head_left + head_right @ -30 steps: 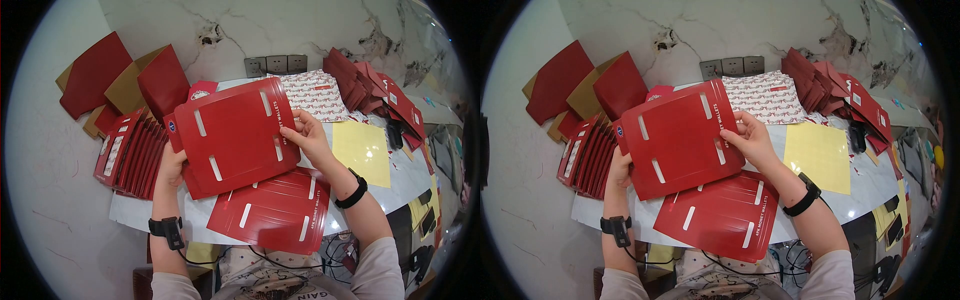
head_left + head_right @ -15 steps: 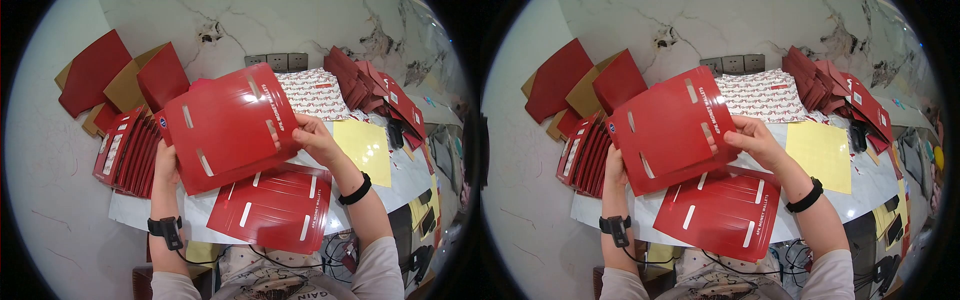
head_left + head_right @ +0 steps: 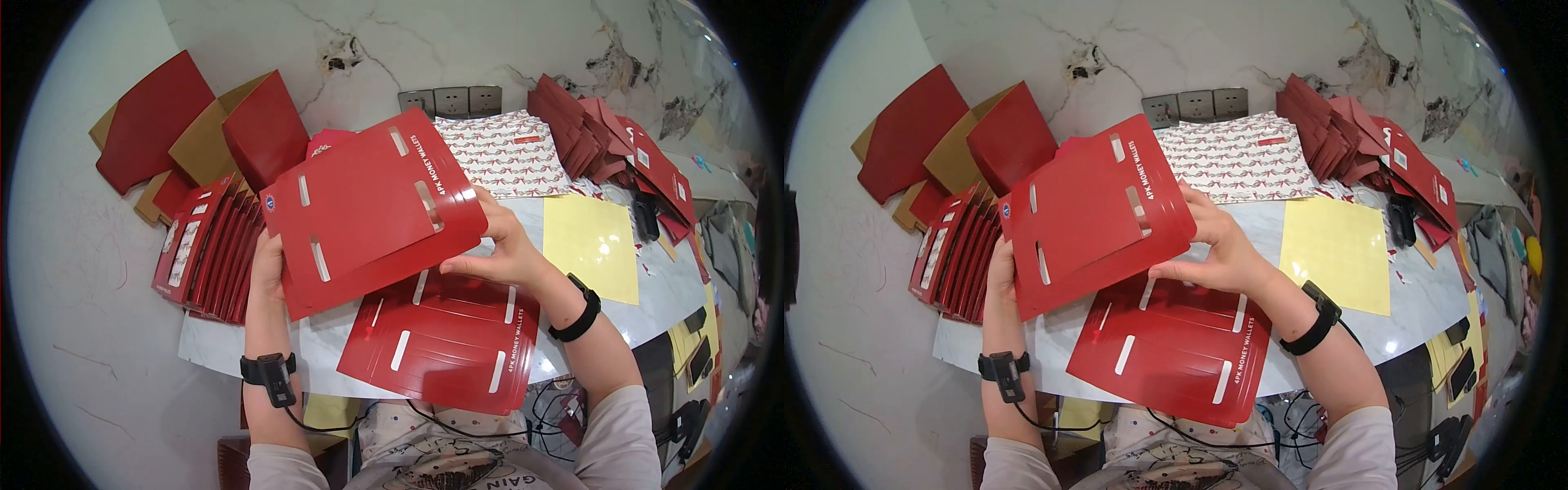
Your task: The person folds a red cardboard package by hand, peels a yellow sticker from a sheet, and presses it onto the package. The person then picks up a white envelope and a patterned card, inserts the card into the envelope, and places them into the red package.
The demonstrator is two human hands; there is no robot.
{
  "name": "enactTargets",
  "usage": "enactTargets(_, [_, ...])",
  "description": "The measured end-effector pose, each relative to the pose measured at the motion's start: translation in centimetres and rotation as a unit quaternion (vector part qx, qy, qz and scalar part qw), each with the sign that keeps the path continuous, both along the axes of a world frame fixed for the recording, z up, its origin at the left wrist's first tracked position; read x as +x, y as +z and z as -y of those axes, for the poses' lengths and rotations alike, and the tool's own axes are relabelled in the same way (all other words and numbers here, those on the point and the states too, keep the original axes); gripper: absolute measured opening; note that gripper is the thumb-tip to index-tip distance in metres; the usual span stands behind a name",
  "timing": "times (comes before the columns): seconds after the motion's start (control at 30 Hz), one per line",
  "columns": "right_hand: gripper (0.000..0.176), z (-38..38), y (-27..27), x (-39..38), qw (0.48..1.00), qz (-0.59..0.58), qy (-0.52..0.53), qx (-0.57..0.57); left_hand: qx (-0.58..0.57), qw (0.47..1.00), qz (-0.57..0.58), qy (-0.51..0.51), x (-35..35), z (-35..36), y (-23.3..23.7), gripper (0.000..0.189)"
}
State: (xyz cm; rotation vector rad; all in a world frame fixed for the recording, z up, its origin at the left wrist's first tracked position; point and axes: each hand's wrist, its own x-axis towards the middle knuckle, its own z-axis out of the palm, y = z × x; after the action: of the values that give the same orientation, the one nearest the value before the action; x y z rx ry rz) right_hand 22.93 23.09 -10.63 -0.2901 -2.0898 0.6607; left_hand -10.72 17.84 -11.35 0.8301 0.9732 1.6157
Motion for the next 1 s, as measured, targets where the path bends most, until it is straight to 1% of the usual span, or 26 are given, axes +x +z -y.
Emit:
enactTargets(0.07, [0.029, 0.2, -0.3, -0.1, 0.999, -0.012, 0.026, -0.028, -0.005, 1.0, 0.002, -0.005, -0.1, -0.1, -0.1, 0.039])
enactTargets(0.2, [0.026, 1.0, -0.5, -0.4, 0.997, -0.013, 0.027, -0.069, -0.01, 1.0, -0.012, -0.008, -0.6, -0.5, -0.6, 0.038])
enactTargets(0.27, [0.025, 1.3, -0.5, -0.6, 0.99, -0.034, 0.057, -0.123, -0.007, 1.0, -0.011, -0.009, -0.8, -0.7, -0.8, 0.038])
enactTargets(0.37, [0.024, 1.2, -0.7, -0.5, 0.99, -0.032, 0.059, -0.125, -0.006, 1.0, -0.006, -0.024, -0.7, -0.6, -0.8, 0.039])
enactTargets(0.43, [0.025, 0.9, -0.6, -0.2, 0.989, -0.021, 0.074, -0.126, 0.03, 0.999, -0.008, 0.011, 0.1, -0.4, -0.4, 0.038])
enactTargets(0.47, [0.026, 0.8, -0.6, 0.0, 0.988, -0.01, 0.089, -0.128, 0.031, 0.999, -0.008, 0.01, 0.3, -0.2, -0.1, 0.038])
enactTargets(0.5, [0.026, 0.8, -0.5, 0.2, 0.988, -0.011, 0.089, -0.127, 0.057, 0.998, -0.025, 0.012, 0.5, 0.1, 0.3, 0.039])
enactTargets(0.53, [0.029, 0.8, -0.3, 0.4, 0.97, -0.024, 0.109, -0.215, 0.082, 0.996, -0.043, 0.013, 0.6, 0.3, 0.5, 0.04])
enactTargets(0.57, [0.033, 0.8, -0.2, 0.6, 0.944, -0.037, 0.129, -0.301, 0.084, 0.995, -0.044, 0.012, 0.3, 0.4, 0.5, 0.04])
enactTargets(0.6, [0.033, 0.5, -0.2, 0.7, 0.945, -0.039, 0.129, -0.299, 0.09, 0.993, -0.077, 0.003, -0.3, 0.4, 0.2, 0.043])
enactTargets(0.63, [0.037, -0.1, -0.2, 0.7, 0.936, -0.078, 0.103, -0.329, 0.095, 0.989, -0.11, -0.005, -0.7, 0.3, -0.1, 0.047])
enactTargets(0.67, [0.041, -0.4, -0.3, 0.8, 0.924, -0.117, 0.078, -0.357, 0.097, 0.989, -0.112, -0.006, -0.7, 0.3, -0.5, 0.047])
enactTargets(0.7, [0.041, -0.7, -0.4, 0.9, 0.924, -0.118, 0.078, -0.354, 0.141, 0.982, -0.122, -0.01, -0.4, 0.3, -0.9, 0.049])
enactTargets(0.73, [0.04, -0.8, -0.5, 1.0, 0.924, -0.148, 0.057, -0.348, 0.184, 0.974, -0.132, -0.015, -0.1, 0.3, -1.2, 0.052])
enactTargets(0.77, [0.04, -1.0, -0.6, 1.1, 0.922, -0.179, 0.034, -0.342, 0.189, 0.972, -0.136, 0.001, 0.2, 0.4, -1.3, 0.053])
enactTargets(0.8, [0.04, -1.2, -0.8, 1.3, 0.922, -0.182, 0.034, -0.34, 0.191, 0.972, -0.139, -0.001, 0.9, 0.8, -1.5, 0.053])
enactTargets(0.87, [0.042, -1.3, -0.7, 1.5, 0.938, -0.19, -0.01, -0.289, 0.195, 0.971, -0.137, -0.009, 2.0, 1.4, -1.3, 0.044])
enactTargets(0.9, [0.044, -0.7, -0.1, 1.3, 0.937, -0.211, -0.03, -0.275, 0.218, 0.943, -0.24, -0.075, 1.8, 1.3, -0.2, 0.04])
enactTargets(0.93, [0.044, -0.7, 0.0, 1.3, 0.938, -0.215, -0.031, -0.271, 0.248, 0.934, -0.235, -0.104, 2.4, 1.4, 0.4, 0.036])
enactTargets(1.0, [0.044, -1.1, -0.2, 1.3, 0.922, -0.288, -0.016, -0.26, 0.292, 0.898, -0.307, -0.119, 3.3, 1.7, 1.4, 0.038])
